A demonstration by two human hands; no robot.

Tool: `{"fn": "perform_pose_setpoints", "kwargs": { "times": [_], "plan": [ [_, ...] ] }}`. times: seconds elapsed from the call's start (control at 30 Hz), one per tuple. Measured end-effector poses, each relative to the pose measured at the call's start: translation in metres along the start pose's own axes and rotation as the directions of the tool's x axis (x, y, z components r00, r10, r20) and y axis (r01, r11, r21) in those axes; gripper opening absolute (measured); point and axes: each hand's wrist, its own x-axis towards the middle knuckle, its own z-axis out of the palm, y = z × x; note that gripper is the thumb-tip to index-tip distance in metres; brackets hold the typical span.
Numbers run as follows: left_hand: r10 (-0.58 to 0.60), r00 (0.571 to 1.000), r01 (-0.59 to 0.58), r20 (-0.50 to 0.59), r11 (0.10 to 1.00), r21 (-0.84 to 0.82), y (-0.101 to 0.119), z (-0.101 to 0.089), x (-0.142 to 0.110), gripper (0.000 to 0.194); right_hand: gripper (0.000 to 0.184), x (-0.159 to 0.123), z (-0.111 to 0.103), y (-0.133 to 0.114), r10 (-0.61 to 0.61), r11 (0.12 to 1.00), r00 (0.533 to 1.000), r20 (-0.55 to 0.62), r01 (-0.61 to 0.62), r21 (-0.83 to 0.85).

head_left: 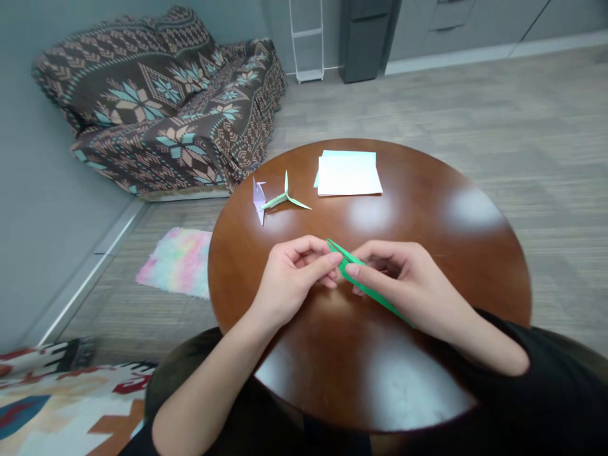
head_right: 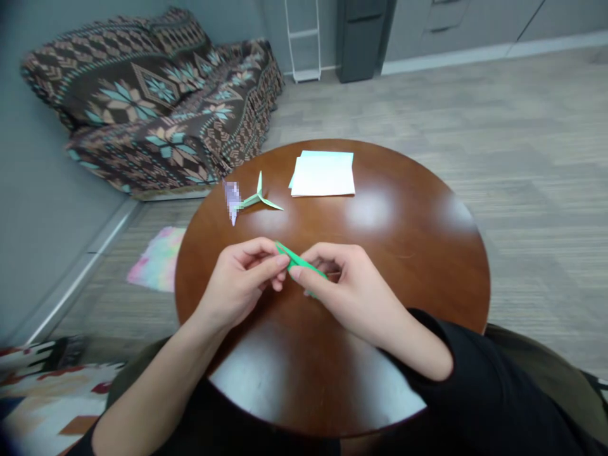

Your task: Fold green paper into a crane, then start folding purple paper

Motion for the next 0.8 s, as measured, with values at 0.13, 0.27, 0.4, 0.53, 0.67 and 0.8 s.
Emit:
{"fn": "perform_pose_setpoints", "kwargs": {
  "times": [0.13, 0.27, 0.4, 0.53, 0.67, 0.8],
  "plan": [
    [0.009, 1.000, -0.008, 0.006, 0.999, -0.030, -0.0003, -0.0022, 0.0001, 0.019, 0.022, -0.0012, 0.0016, 0.0016, -0.104, 0.993, 0.988, -0.116, 0.110, 0.041],
    [0.033, 0.999, -0.033, 0.009, 0.998, -0.058, -0.0009, -0.0023, -0.0006, 0.015, 0.009, -0.0032, 0.0022, 0.0046, -0.180, 0.973, 0.978, -0.109, 0.160, -0.168],
    [0.058, 0.998, -0.058, -0.004, 0.998, -0.037, -0.0013, -0.0023, -0.0007, 0.017, 0.007, -0.0024, 0.0025, 0.0062, -0.221, 0.944, 0.969, -0.109, 0.184, -0.274],
    [0.076, 0.997, -0.077, -0.006, 0.997, -0.022, -0.0010, -0.0021, -0.0013, 0.017, 0.006, -0.0013, 0.0018, 0.0074, -0.248, 0.925, 0.965, -0.085, 0.210, -0.317],
    [0.076, 0.997, -0.076, -0.005, 0.996, -0.045, -0.0001, -0.0004, -0.0027, 0.013, 0.008, -0.0014, 0.0019, 0.0077, -0.243, 0.932, 0.967, -0.075, 0.211, -0.293],
    [0.062, 0.998, -0.062, -0.002, 0.991, -0.121, 0.0023, 0.0025, -0.0035, 0.010, 0.010, -0.0017, 0.0034, 0.0066, -0.222, 0.943, 0.974, -0.051, 0.201, -0.265]
  ]
}}
